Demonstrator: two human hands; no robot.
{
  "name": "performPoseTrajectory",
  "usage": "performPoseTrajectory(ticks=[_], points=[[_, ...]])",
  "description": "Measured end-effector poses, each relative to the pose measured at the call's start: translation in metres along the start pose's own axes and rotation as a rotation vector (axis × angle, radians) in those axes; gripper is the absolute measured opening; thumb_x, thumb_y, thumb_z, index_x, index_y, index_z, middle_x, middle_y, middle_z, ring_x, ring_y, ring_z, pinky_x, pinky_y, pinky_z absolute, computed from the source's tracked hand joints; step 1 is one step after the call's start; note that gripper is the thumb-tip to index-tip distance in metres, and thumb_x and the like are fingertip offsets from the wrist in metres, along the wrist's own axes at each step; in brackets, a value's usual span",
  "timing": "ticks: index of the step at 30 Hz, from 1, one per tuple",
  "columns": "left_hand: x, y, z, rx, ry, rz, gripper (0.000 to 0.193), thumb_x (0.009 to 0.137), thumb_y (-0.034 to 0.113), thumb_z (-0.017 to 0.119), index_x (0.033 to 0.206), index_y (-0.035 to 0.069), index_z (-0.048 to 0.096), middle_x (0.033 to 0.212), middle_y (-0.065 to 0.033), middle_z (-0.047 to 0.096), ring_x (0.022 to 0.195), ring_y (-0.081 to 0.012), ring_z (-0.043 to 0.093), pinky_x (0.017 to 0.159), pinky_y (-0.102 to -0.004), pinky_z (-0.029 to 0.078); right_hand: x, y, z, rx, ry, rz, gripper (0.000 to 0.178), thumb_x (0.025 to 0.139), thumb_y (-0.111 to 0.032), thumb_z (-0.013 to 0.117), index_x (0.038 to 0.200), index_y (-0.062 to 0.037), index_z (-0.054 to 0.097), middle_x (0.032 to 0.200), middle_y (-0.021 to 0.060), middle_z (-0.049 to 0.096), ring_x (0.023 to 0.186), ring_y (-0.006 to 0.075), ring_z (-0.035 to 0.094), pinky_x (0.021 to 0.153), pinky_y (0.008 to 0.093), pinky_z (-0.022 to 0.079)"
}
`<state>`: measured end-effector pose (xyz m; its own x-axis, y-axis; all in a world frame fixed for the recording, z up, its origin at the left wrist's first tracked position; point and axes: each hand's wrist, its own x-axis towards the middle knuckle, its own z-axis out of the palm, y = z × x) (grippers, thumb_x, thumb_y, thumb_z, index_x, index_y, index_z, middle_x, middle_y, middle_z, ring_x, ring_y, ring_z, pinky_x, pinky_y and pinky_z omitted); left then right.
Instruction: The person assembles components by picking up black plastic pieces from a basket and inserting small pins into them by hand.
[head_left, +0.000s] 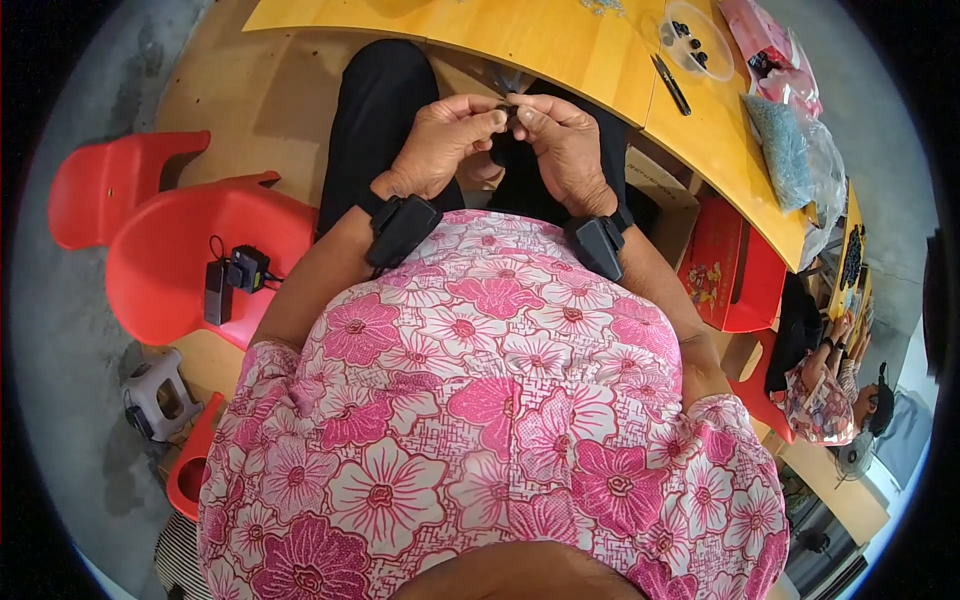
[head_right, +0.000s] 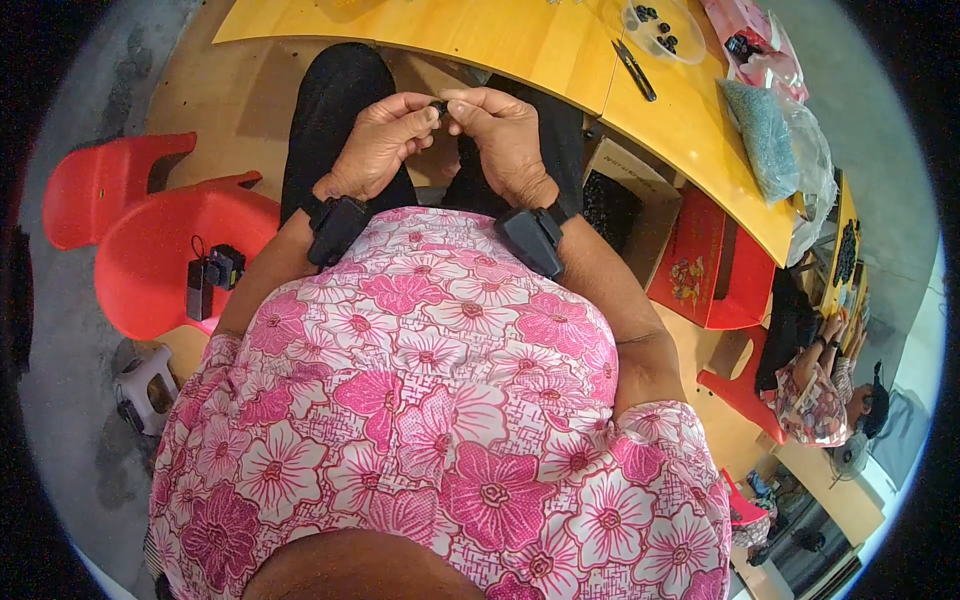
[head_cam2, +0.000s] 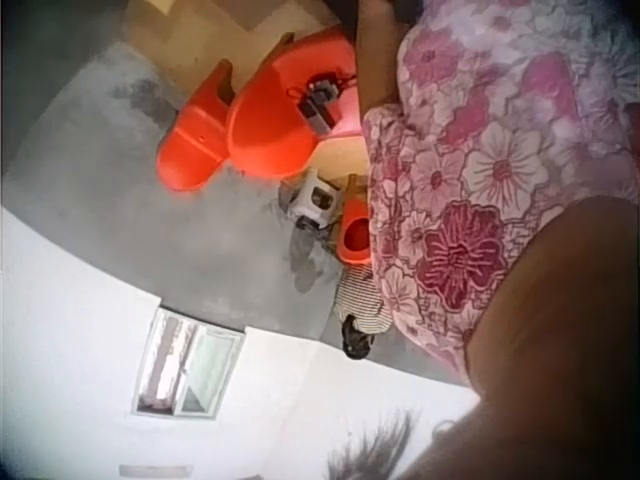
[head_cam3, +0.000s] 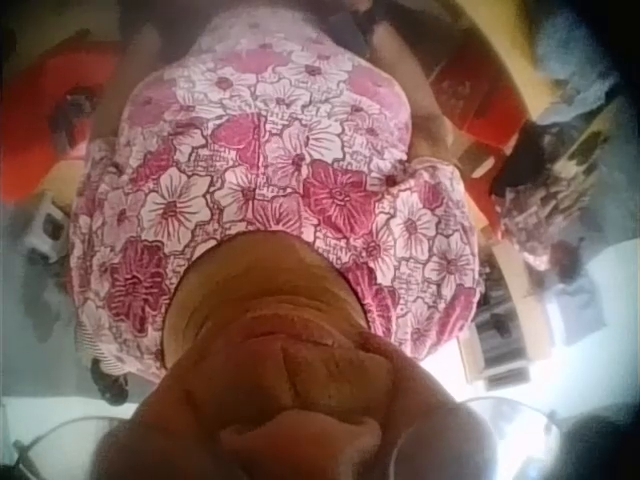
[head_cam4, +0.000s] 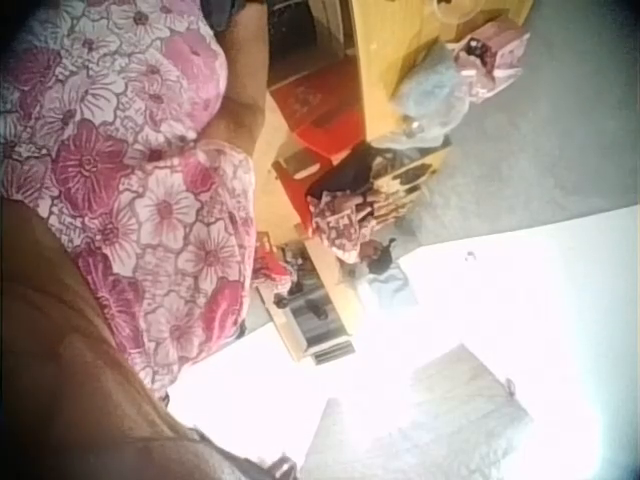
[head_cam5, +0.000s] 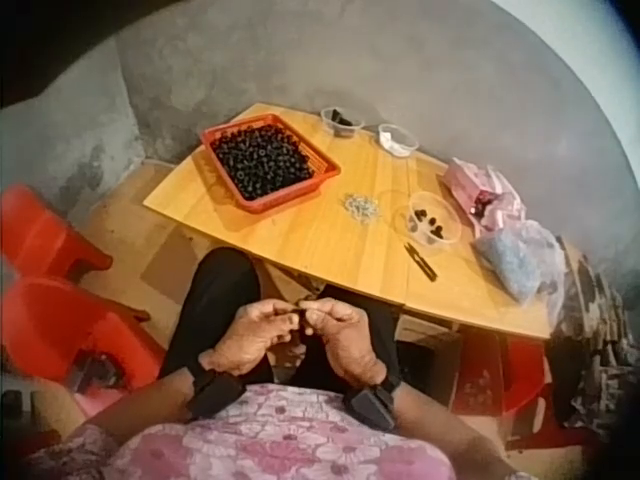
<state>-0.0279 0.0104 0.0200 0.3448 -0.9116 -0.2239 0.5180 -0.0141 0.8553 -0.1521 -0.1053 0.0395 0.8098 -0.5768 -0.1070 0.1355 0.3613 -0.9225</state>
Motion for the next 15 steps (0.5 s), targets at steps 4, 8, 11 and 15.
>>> performPoseTrajectory(ticks=[4, 8, 11, 15], points=[[-0.0022, 0.004, 0.0027, 0.024, 0.018, 0.007, 0.024, 0.088, 0.016, 0.061, 0.108, 0.003, 0.059, 0.086, 0.0007, 0.059, 0.073, -0.0068, 0.052, 0.066, -0.0199, 0.043, 0.0013, 0.0025, -0.0015, 0.159, -0.018, 0.097, 0.016, 0.086, -0.005, 0.06, 0.1, 0.0008, 0.063, 0.078, 0.004, 0.061, 0.073, 0.0115, 0.056, 0.07, 0.0243, 0.047], [-0.0037, 0.0065, 0.0057, 0.043, -0.002, 0.04, 0.024, 0.088, 0.016, 0.061, 0.107, 0.003, 0.06, 0.086, 0.0007, 0.06, 0.073, -0.0065, 0.052, 0.066, -0.0195, 0.043, 0.0039, 0.003, -0.0055, 0.307, -0.144, 0.15, 0.014, 0.088, -0.01, 0.058, 0.099, -0.0013, 0.061, 0.08, 0.0046, 0.061, 0.073, 0.0128, 0.056, 0.072, 0.027, 0.047], [-0.0045, 0.0072, 0.0062, 0.091, -0.017, 0.073, 0.023, 0.088, 0.016, 0.061, 0.107, 0.002, 0.061, 0.085, 0.0006, 0.06, 0.073, -0.0062, 0.052, 0.065, -0.0195, 0.043, 0.0033, 0.0024, -0.0097, 0.29, -0.191, 0.212, 0.017, 0.089, -0.018, 0.058, 0.097, -0.0026, 0.061, 0.081, 0.0045, 0.061, 0.073, 0.0128, 0.056, 0.074, 0.0289, 0.047], [-0.005, 0.0068, 0.0057, 0.127, -0.005, 0.099, 0.023, 0.088, 0.016, 0.06, 0.107, 0.002, 0.06, 0.083, -0.0002, 0.061, 0.074, -0.0072, 0.053, 0.066, -0.0204, 0.044, 0.0021, -0.0014, -0.0085, 0.204, -0.229, 0.298, 0.026, 0.089, -0.029, 0.057, 0.091, -0.0031, 0.062, 0.079, 0.0036, 0.06, 0.073, 0.0133, 0.056, 0.075, 0.0309, 0.047]])
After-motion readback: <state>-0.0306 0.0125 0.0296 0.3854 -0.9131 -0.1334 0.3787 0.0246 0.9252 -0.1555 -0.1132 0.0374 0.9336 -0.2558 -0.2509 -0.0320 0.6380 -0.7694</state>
